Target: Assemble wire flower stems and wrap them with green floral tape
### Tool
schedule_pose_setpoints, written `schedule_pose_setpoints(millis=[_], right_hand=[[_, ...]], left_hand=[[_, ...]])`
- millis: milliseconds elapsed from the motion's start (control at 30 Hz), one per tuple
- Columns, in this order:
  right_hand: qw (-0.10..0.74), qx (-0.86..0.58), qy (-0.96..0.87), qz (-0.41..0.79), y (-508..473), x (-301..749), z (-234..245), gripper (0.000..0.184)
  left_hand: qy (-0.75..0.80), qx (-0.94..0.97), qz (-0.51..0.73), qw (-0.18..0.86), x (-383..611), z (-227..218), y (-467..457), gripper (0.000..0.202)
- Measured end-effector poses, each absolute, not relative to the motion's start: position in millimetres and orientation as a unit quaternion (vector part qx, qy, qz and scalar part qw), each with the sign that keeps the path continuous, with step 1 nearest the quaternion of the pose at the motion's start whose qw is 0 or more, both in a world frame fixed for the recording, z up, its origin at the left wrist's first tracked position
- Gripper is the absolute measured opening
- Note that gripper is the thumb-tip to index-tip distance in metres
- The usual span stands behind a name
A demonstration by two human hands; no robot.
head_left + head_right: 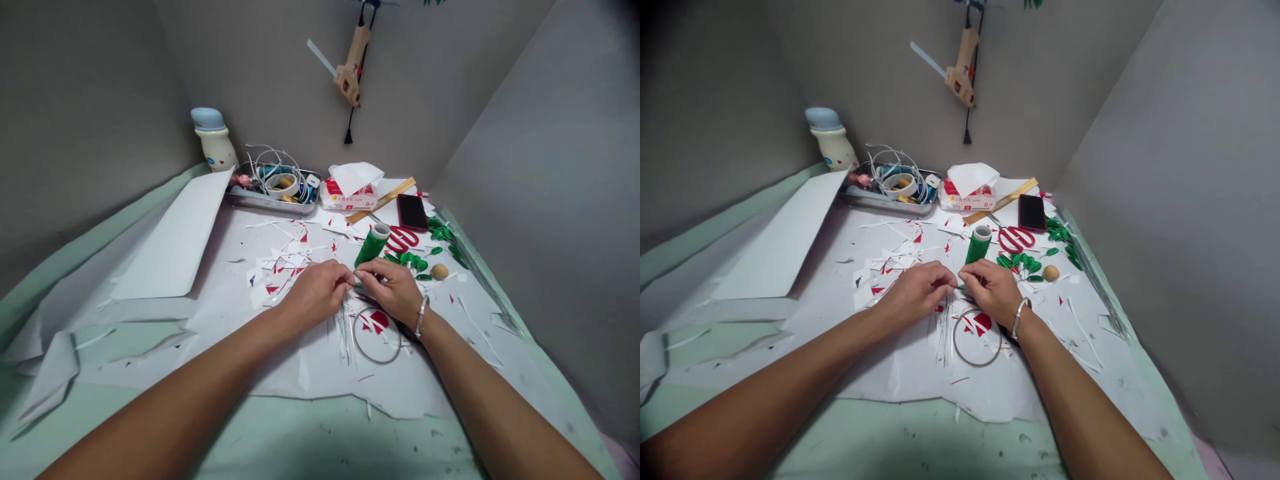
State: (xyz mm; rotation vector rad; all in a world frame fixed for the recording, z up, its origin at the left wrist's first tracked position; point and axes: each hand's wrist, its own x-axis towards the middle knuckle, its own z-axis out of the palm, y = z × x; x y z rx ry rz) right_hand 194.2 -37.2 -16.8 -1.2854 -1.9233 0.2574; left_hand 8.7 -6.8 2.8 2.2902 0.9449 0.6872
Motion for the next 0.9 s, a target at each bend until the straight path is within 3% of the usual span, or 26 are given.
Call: schedule_pose_setpoints(millis=[167,333,467,667,800,900], right_hand=[[0.366,-0.489,-0.78,0.135,-35.5,194.8,-19.9,0.016],[0.326,-0.446,-0.831,0.066,-44.4,186.8,-13.3,0.014],[0.36,-0.452,-0.815,0.037,-46.3,186.1,-10.3,0.015],[0.412,-0.507,-0.75,0.101,-37.0,194.4,-16.3,0.015],[0.386,-0.489,-0.772,0.122,-35.8,194.8,-18.9,0.015],[0.348,-0.463,-0.81,0.096,-40.4,190.1,-15.9,0.014]], left_hand=[[0.371,0.809,0.306,0.338,7.9,6.0,-2.8,0.015],[0.411,0.811,0.322,0.266,6.6,3.6,-1.0,0.013],[0.386,0.852,0.273,0.225,7.1,0.5,-3.7,0.016],[0.338,0.852,0.265,0.301,8.1,4.5,-6.7,0.017],[0.347,0.813,0.313,0.348,7.2,7.6,-5.0,0.014],[0.381,0.801,0.335,0.318,6.8,6.0,-2.9,0.013]])
